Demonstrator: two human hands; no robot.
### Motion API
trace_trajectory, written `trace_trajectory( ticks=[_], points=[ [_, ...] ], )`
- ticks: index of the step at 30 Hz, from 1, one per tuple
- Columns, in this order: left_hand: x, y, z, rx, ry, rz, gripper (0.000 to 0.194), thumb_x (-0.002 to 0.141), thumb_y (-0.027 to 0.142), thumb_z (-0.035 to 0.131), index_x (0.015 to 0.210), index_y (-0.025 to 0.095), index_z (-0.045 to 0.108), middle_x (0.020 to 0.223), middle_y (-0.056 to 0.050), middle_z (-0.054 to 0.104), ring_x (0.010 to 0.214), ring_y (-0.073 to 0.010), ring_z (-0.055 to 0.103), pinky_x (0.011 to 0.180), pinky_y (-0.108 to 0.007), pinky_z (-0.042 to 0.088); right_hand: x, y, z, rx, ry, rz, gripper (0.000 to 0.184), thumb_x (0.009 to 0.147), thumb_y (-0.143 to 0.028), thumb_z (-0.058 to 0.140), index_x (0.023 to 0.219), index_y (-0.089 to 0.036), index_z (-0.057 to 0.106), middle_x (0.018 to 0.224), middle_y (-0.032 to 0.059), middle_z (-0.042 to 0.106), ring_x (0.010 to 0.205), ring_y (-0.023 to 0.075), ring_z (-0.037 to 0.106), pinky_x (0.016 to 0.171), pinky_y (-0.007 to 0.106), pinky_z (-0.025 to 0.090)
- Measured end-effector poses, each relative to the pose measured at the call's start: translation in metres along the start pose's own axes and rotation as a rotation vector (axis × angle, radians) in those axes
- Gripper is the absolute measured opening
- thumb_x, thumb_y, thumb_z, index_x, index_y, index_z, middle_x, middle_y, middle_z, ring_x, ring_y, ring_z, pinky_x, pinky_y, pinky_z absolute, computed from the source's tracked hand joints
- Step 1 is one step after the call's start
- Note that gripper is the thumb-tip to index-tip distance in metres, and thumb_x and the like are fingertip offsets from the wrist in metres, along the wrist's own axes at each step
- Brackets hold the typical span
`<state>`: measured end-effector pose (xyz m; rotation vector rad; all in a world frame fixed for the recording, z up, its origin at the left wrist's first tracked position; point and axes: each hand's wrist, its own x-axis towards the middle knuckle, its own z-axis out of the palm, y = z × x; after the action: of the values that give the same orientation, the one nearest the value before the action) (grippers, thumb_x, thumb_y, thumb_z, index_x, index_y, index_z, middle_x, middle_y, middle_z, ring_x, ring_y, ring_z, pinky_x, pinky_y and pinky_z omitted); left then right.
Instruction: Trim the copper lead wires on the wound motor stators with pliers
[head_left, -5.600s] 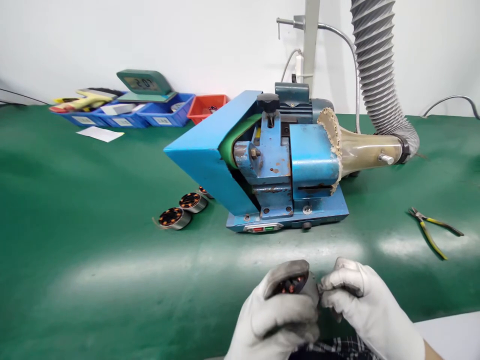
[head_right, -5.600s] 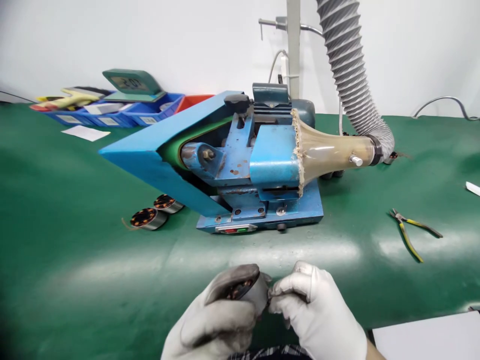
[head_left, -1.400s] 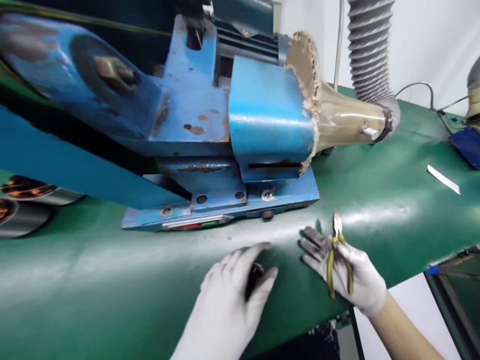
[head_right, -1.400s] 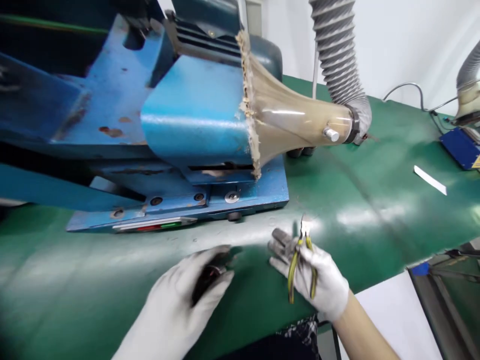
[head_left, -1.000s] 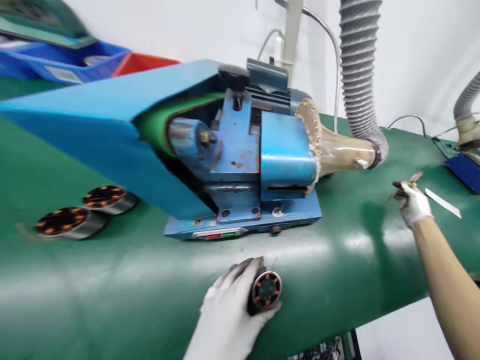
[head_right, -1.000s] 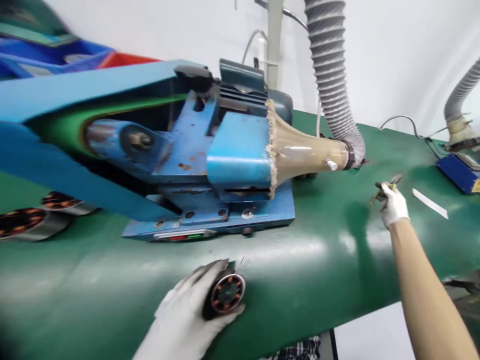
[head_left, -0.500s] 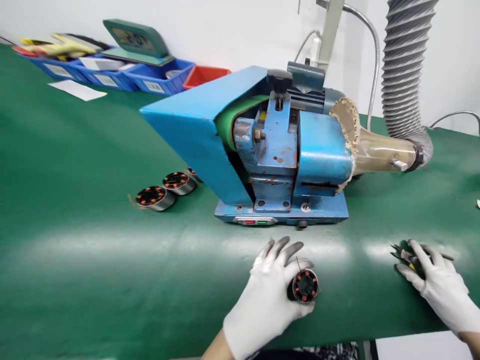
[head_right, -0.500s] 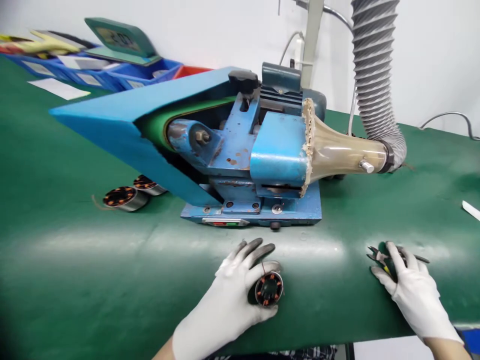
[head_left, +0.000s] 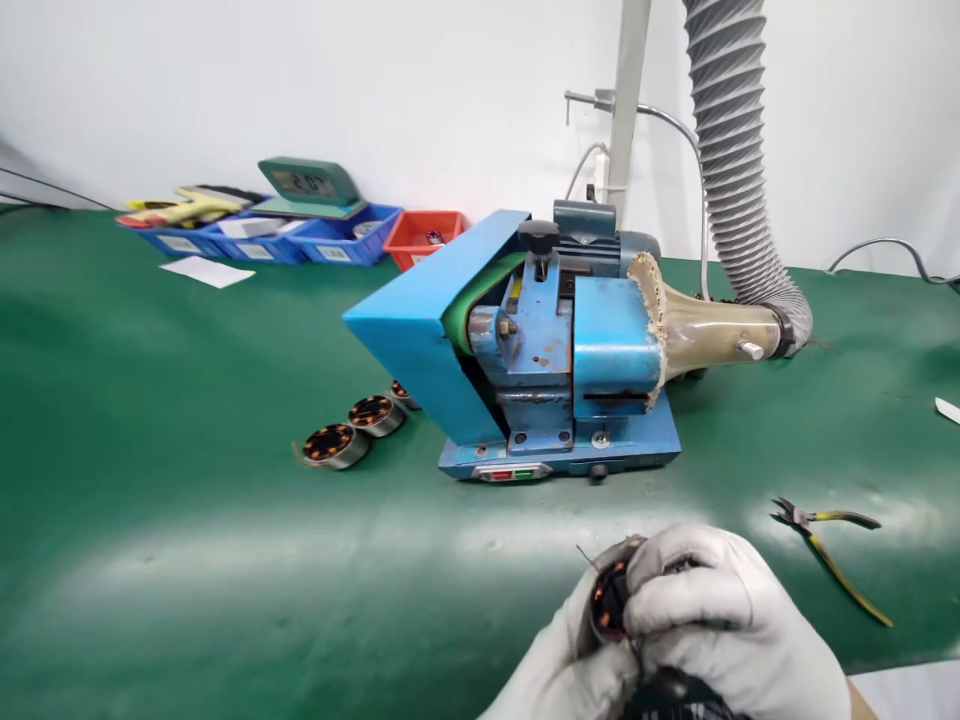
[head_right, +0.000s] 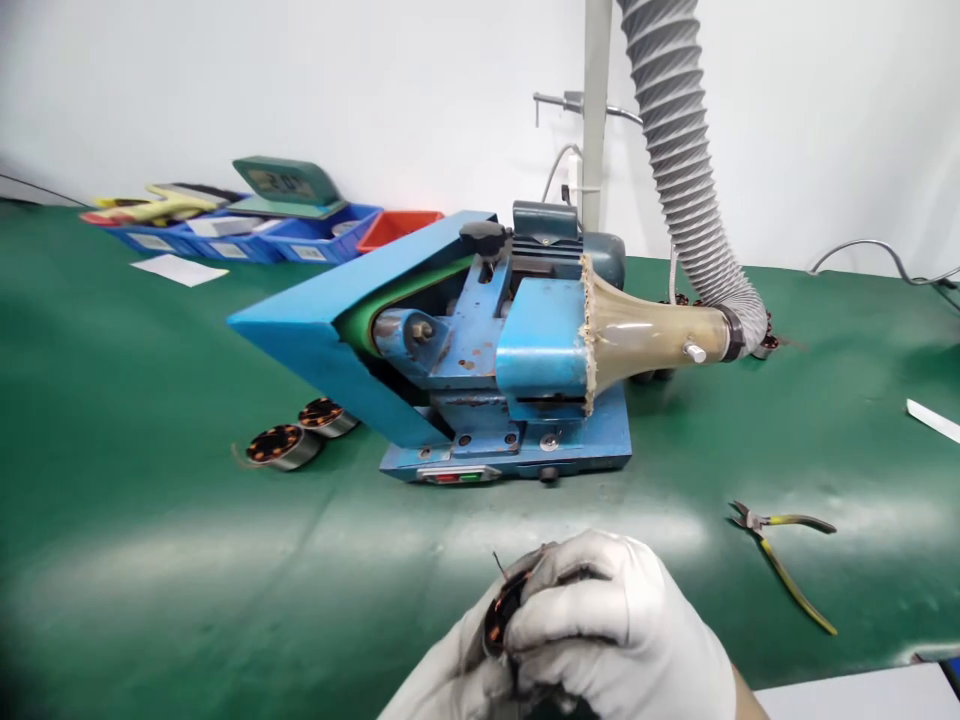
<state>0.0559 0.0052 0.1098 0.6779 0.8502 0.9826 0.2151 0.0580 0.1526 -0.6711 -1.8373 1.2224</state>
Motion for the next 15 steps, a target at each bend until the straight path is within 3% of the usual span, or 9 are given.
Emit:
trace_trajectory(
  ticks=[3,4,7,9,11,13,15],
  points=[
    [0.000,0.000,0.006,-0.110,0.009,-0.056,0.049,0.069,0.044,0.073,0.110,0.021,0.062,0.104,-0.008,0.067,0.106,-0.0267,0.060,0.094,-0.039,0.045,0.000,0.011,0.009,0.271,0.225,0.111,0.004,0.071,-0.024,0.077,0.071,-0.028,0.076,0.062,0.0021,0.067,0.051,0.0136,0.061,0.049,0.023,0.050],
    [0.002,-0.002,0.007,-0.141,0.021,-0.088,0.043,0.072,0.046,0.070,0.105,0.020,0.064,0.098,-0.008,0.069,0.101,-0.0253,0.062,0.091,-0.038,0.046,-0.002,0.015,0.011,0.421,0.315,0.175,0.005,0.067,-0.026,0.080,0.066,-0.026,0.075,0.058,0.0010,0.065,0.045,0.0112,0.056,0.042,0.020,0.046],
    [0.005,-0.008,0.008,-0.301,0.058,-0.187,0.033,0.076,0.051,0.064,0.087,0.019,0.066,0.081,-0.004,0.069,0.076,-0.0197,0.067,0.077,-0.036,0.052,-0.007,0.023,0.006,0.852,0.576,0.326,0.016,0.061,-0.033,0.084,0.064,-0.024,0.071,0.056,-0.0023,0.061,0.038,0.0041,0.044,0.031,0.012,0.034],
    [0.006,-0.011,0.006,-0.346,0.083,-0.187,0.034,0.074,0.052,0.064,0.083,0.020,0.065,0.079,-0.003,0.069,0.070,-0.0183,0.067,0.074,-0.035,0.052,-0.010,0.024,-0.002,0.926,0.703,0.338,0.015,0.065,-0.034,0.081,0.069,-0.024,0.071,0.061,-0.0029,0.060,0.041,0.0027,0.044,0.036,0.010,0.037],
    [0.005,-0.015,0.002,-0.255,0.091,-0.129,0.036,0.076,0.053,0.062,0.089,0.020,0.066,0.085,-0.005,0.069,0.081,-0.0210,0.068,0.081,-0.037,0.050,-0.015,0.022,-0.007,0.784,0.589,0.352,0.020,0.064,-0.033,0.082,0.080,-0.025,0.073,0.071,-0.0005,0.065,0.053,0.0059,0.054,0.048,0.013,0.046],
    [0.006,-0.019,-0.002,-0.128,0.071,-0.076,0.041,0.074,0.053,0.065,0.099,0.020,0.065,0.093,-0.007,0.069,0.096,-0.0262,0.064,0.089,-0.041,0.046,-0.018,0.020,-0.005,0.498,0.302,0.355,0.036,0.057,-0.028,0.086,0.091,-0.027,0.074,0.086,0.0037,0.068,0.072,0.0147,0.062,0.065,0.022,0.052],
    [0.009,-0.027,-0.005,-0.027,0.035,-0.035,0.050,0.064,0.051,0.074,0.103,0.020,0.064,0.098,-0.009,0.069,0.103,-0.0307,0.061,0.091,-0.043,0.045,-0.018,0.017,0.002,0.307,0.123,0.271,0.031,0.058,-0.025,0.085,0.088,-0.029,0.076,0.087,0.0045,0.069,0.078,0.0194,0.063,0.071,0.029,0.052]
  ],
)
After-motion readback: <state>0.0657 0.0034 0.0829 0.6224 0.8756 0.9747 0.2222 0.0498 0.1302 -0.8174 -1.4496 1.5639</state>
